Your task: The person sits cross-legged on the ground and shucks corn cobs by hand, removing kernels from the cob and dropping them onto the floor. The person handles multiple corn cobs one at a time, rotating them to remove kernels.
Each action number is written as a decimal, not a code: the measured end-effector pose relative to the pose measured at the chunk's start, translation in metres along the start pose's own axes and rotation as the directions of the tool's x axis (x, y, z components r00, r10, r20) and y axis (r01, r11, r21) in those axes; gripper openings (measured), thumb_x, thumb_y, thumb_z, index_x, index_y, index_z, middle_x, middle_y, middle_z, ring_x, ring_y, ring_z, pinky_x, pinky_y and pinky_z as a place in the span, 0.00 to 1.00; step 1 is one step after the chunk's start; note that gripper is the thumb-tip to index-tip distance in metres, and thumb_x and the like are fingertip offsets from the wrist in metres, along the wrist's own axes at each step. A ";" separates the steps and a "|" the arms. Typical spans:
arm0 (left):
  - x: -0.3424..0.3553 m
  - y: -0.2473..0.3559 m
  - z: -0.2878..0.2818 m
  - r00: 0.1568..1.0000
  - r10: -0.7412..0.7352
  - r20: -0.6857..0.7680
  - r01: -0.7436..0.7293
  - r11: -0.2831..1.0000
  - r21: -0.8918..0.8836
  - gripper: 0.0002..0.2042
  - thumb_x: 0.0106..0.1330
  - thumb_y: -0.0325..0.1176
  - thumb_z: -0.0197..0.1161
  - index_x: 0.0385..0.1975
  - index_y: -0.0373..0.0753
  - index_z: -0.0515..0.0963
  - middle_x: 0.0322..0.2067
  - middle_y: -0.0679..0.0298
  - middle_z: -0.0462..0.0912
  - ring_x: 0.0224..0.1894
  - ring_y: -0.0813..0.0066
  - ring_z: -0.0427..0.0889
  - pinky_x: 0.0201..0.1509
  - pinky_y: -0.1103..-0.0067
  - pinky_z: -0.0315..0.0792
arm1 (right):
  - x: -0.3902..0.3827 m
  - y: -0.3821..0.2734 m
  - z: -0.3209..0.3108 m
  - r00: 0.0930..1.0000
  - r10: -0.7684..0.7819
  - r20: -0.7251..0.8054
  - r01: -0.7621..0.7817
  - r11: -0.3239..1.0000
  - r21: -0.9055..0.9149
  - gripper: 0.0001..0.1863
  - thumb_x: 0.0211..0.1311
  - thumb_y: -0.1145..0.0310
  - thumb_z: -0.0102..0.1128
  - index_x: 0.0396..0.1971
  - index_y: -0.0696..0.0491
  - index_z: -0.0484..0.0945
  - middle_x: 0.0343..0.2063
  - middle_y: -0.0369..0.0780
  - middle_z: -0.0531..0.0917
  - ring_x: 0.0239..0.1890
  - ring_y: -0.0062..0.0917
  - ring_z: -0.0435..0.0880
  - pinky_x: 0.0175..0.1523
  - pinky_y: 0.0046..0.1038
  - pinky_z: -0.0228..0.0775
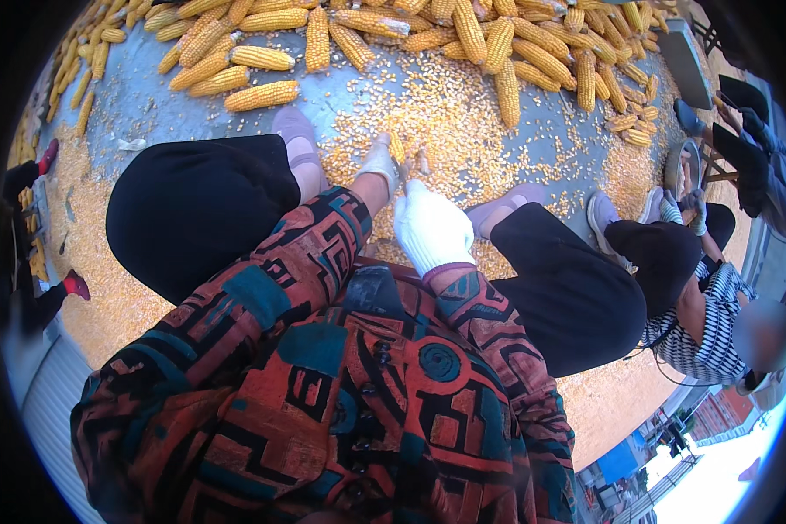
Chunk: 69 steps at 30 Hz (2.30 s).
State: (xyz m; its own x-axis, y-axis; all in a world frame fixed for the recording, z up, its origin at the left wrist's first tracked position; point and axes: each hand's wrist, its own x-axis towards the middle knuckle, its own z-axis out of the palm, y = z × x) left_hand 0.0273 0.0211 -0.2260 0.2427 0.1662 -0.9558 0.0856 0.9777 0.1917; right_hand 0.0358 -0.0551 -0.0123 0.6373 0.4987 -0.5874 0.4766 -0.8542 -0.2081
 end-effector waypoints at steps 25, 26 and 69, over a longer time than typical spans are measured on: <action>0.000 0.002 -0.003 0.972 -0.137 0.190 0.199 0.912 -0.360 0.19 0.67 0.53 0.49 0.45 0.46 0.70 0.34 0.61 0.78 0.28 0.65 0.79 0.22 0.78 0.77 | 0.046 0.036 -0.004 0.989 0.068 0.129 -0.121 0.876 0.468 0.18 0.61 0.60 0.50 0.43 0.57 0.77 0.29 0.44 0.80 0.21 0.26 0.79 0.30 0.28 0.70; -0.009 0.005 -0.003 0.979 -0.152 0.138 0.190 0.922 -0.336 0.18 0.66 0.52 0.50 0.45 0.46 0.70 0.34 0.61 0.77 0.28 0.66 0.79 0.22 0.78 0.78 | 0.036 0.034 -0.008 0.987 0.090 0.131 -0.142 0.869 0.473 0.18 0.61 0.60 0.49 0.43 0.57 0.77 0.30 0.45 0.80 0.23 0.28 0.80 0.32 0.29 0.70; 0.010 -0.007 -0.009 0.999 -0.034 -0.036 0.033 0.999 -0.033 0.34 0.66 0.60 0.46 0.59 0.34 0.65 0.53 0.50 0.73 0.48 0.59 0.78 0.51 0.68 0.71 | 0.036 0.014 0.011 0.993 -0.116 -0.006 0.116 0.991 0.068 0.16 0.61 0.58 0.48 0.38 0.54 0.79 0.33 0.52 0.81 0.39 0.45 0.81 0.46 0.41 0.71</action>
State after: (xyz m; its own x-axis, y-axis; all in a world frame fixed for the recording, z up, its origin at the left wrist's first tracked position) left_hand 0.0209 0.0169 -0.2391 0.2045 0.1373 -0.9692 0.0612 0.9864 0.1526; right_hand 0.0590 -0.0507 -0.0448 0.5812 0.5951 -0.5550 0.5048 -0.7986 -0.3277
